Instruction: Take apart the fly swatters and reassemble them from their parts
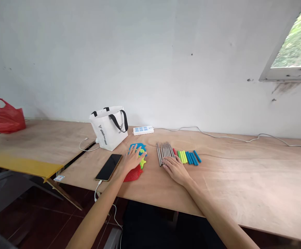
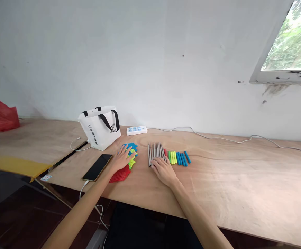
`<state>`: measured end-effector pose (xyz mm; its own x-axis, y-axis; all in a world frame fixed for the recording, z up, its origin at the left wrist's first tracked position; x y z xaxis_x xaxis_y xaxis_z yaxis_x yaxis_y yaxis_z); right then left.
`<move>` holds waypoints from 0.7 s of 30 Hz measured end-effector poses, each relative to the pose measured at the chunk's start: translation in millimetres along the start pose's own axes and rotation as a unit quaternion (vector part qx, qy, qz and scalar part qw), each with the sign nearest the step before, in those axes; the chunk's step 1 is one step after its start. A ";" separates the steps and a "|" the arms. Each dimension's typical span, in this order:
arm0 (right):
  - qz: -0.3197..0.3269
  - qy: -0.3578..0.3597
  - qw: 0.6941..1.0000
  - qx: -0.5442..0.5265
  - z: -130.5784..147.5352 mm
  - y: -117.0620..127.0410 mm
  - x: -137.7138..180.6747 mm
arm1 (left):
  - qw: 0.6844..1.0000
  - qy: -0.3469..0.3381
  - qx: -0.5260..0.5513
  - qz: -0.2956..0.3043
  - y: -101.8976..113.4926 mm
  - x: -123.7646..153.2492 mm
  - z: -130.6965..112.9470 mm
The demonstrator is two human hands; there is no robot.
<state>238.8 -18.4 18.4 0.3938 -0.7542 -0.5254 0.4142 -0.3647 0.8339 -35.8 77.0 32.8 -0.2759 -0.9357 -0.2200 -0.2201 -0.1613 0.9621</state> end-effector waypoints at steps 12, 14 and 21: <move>0.053 0.140 0.988 -0.033 128.3 -28.3 -35.4 | 0.999 0.038 0.007 -0.014 -26.5 -37.9 -1.4; 0.041 0.105 0.993 -0.023 139.7 -38.0 -42.4 | 1.000 0.027 0.001 -0.011 -25.0 -38.1 1.2; 0.055 0.091 0.994 -0.033 142.7 -47.3 -48.7 | 1.000 0.013 -0.009 0.006 -30.5 -50.5 8.3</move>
<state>82.9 -42.4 28.5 0.5786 -0.6742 -0.4591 0.4112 -0.2450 0.8780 -22.9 131.7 13.3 -0.2536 -0.9454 -0.2045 -0.2001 -0.1555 0.9673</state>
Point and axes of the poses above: each hand's wrist, its own x-axis away from the middle knuckle, its own y-axis out of the back of the hand, z = x × y, the point moved 1 cm from there along -x, towards the middle knuckle
